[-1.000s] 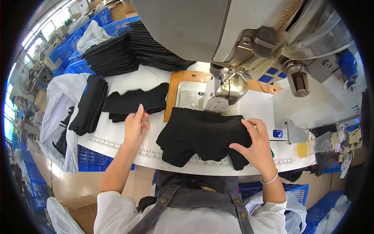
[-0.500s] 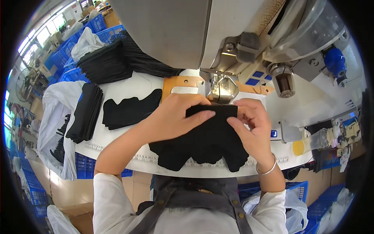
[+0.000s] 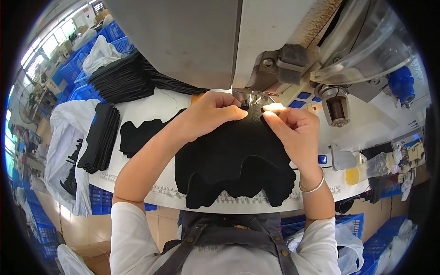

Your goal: Use an industrial sewing machine to stitch black fabric shoe upper components.

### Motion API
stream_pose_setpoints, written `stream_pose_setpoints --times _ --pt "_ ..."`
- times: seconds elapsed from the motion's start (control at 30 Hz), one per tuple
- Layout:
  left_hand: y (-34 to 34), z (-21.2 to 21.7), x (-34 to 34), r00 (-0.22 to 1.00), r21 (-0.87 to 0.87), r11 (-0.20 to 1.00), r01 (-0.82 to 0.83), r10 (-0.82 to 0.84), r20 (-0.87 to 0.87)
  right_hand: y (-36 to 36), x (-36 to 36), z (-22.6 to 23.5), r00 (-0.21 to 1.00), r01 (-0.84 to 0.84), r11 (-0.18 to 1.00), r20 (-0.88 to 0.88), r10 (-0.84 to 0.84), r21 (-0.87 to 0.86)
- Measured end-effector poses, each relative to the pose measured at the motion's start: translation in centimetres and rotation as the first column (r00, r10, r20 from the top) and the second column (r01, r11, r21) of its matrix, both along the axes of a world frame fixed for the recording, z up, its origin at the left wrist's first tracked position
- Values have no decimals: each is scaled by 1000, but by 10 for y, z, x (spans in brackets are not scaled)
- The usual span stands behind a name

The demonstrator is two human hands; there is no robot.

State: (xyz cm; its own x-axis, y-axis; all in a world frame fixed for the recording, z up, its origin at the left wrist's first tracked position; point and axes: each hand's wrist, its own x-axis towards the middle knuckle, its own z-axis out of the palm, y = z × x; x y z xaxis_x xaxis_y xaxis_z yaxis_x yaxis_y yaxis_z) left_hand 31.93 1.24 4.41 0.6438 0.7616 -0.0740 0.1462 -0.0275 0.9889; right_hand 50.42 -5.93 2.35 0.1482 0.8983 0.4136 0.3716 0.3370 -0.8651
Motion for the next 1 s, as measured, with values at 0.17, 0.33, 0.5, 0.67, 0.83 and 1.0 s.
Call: stream_pose_setpoints --times 0.17,0.33,0.5,0.67,0.83,1.0 --pt "0 4 0 1000 -57 998 1 -1 -4 5 0 0 1000 -12 999 -19 12 40" --pt "0 2 2 1000 -76 997 -6 7 7 6 1 -2 999 -26 998 -37 28 53" --pt "2 0 3 998 -9 1000 -23 24 49 8 6 -1 998 18 999 54 -20 43" --pt "5 1 1 1000 -24 1000 -3 4 25 12 4 -2 999 26 997 36 -29 75" --pt "13 2 -7 996 35 998 57 -55 -70 8 10 4 991 7 998 134 -14 55" --pt "15 -1 -19 968 62 976 208 -196 -158 7 7 6 982 33 996 180 -48 86"
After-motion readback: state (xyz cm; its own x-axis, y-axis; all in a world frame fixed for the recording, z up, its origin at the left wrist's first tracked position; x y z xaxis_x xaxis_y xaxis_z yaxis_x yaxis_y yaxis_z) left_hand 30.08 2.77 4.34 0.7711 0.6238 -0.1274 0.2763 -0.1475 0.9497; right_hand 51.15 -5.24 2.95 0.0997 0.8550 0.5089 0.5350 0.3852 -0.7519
